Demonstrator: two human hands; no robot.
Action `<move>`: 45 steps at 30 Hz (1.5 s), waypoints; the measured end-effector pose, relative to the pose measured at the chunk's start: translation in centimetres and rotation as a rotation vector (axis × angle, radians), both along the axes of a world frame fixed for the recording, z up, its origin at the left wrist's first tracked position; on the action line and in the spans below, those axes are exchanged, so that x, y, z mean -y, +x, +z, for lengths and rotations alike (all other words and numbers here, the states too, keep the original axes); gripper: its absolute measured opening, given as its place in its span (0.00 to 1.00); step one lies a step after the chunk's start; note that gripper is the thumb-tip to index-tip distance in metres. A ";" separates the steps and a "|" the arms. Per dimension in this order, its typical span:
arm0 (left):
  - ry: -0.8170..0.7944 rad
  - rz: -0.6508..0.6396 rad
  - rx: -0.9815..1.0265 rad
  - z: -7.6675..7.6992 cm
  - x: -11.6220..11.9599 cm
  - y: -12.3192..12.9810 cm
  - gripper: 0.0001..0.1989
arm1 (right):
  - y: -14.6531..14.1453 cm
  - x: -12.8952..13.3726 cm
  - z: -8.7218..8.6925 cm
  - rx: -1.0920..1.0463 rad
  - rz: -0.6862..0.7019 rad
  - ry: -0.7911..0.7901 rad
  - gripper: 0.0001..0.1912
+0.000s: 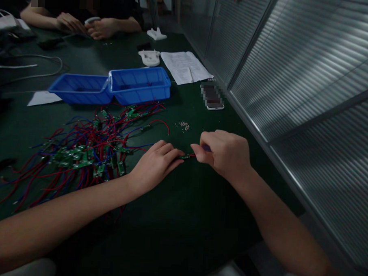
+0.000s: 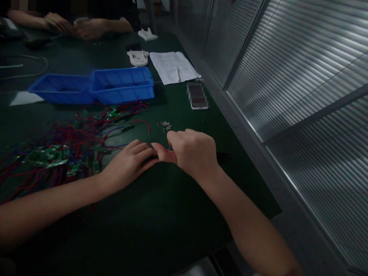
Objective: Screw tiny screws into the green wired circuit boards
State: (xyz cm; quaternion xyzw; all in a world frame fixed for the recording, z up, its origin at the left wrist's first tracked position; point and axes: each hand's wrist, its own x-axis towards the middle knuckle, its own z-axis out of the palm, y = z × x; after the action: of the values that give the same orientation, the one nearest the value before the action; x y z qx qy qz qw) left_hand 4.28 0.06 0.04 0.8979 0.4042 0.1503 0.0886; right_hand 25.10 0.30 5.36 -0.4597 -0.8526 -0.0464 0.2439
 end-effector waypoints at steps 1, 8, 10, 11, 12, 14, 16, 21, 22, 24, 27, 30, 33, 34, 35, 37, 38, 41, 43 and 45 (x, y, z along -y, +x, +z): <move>-0.008 0.000 -0.002 0.0 0.0 0.0 0.13 | -0.2 0.2 0.1 -0.013 0.024 -0.020 0.12; -0.001 -0.001 -0.006 -0.3 0.0 -0.1 0.14 | -0.6 0.0 0.1 -0.089 0.096 -0.173 0.11; 0.007 -0.003 -0.008 -0.3 0.0 -0.1 0.14 | -0.6 -0.3 -0.2 -0.134 0.086 -0.177 0.15; 0.012 -0.004 -0.010 -0.3 0.0 -0.1 0.14 | -0.6 -0.4 -0.4 -0.143 0.047 -0.157 0.17; 0.018 -0.006 -0.010 -0.3 0.0 -0.1 0.14 | -0.7 -0.4 -0.5 -0.133 -0.018 -0.121 0.20; 0.026 -0.008 -0.006 -0.2 0.0 0.0 0.14 | -0.8 -0.2 -0.5 -0.070 -0.171 -0.038 0.24; 0.028 -0.004 -0.004 -0.2 0.0 0.0 0.14 | -1.0 0.2 -0.3 -0.010 -0.217 -0.019 0.23; 0.042 0.000 0.003 -0.2 0.0 0.0 0.13 | -1.1 0.3 0.1 -0.134 0.028 -0.104 0.13; 0.042 -0.002 0.005 -0.2 0.0 0.0 0.13 | -1.0 0.2 0.1 -0.156 0.060 -0.120 0.13; 0.034 -0.005 0.007 -0.2 0.0 0.0 0.13 | -0.7 -0.1 0.2 -0.139 0.098 -0.148 0.13; 0.021 -0.004 0.001 -0.2 0.0 0.0 0.13 | -0.1 -0.4 0.3 -0.085 0.125 -0.185 0.15; 0.023 -0.006 -0.004 -0.2 0.0 0.0 0.13 | 0.2 -0.4 0.3 -0.108 0.104 -0.227 0.19; 0.047 -0.009 -0.007 -0.3 0.0 -0.1 0.13 | -0.1 0.2 0.2 -0.058 -0.021 -0.113 0.21; 0.053 -0.010 -0.009 -0.3 0.0 -0.1 0.13 | -0.3 0.5 0.2 -0.023 -0.057 -0.049 0.21; 0.054 -0.011 -0.009 -0.3 0.0 -0.1 0.13 | -0.6 0.7 0.2 0.014 -0.076 0.004 0.21; 0.046 -0.014 -0.003 -0.2 0.0 -0.1 0.13 | -1.0 1.1 0.4 0.039 -0.046 0.018 0.17; 0.040 -0.014 0.002 -0.2 0.0 -0.1 0.13 | -1.2 1.2 0.5 0.025 -0.001 -0.015 0.13; 0.025 -0.011 0.003 -0.1 0.0 -0.1 0.13 | -1.4 1.4 0.7 -0.018 0.098 -0.104 0.10; 0.023 -0.006 -0.003 -0.1 0.0 -0.1 0.13 | -1.3 1.2 0.8 -0.006 0.085 -0.134 0.09; 0.021 0.001 -0.004 -0.2 0.0 -0.1 0.13 | -1.0 0.9 0.9 0.006 0.047 -0.187 0.09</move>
State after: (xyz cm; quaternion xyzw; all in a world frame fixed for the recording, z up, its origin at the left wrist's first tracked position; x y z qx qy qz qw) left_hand 4.18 0.07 -0.16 0.8989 0.4032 0.1526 0.0784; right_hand 24.11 -0.61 6.23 -0.4601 -0.8646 0.0375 0.1984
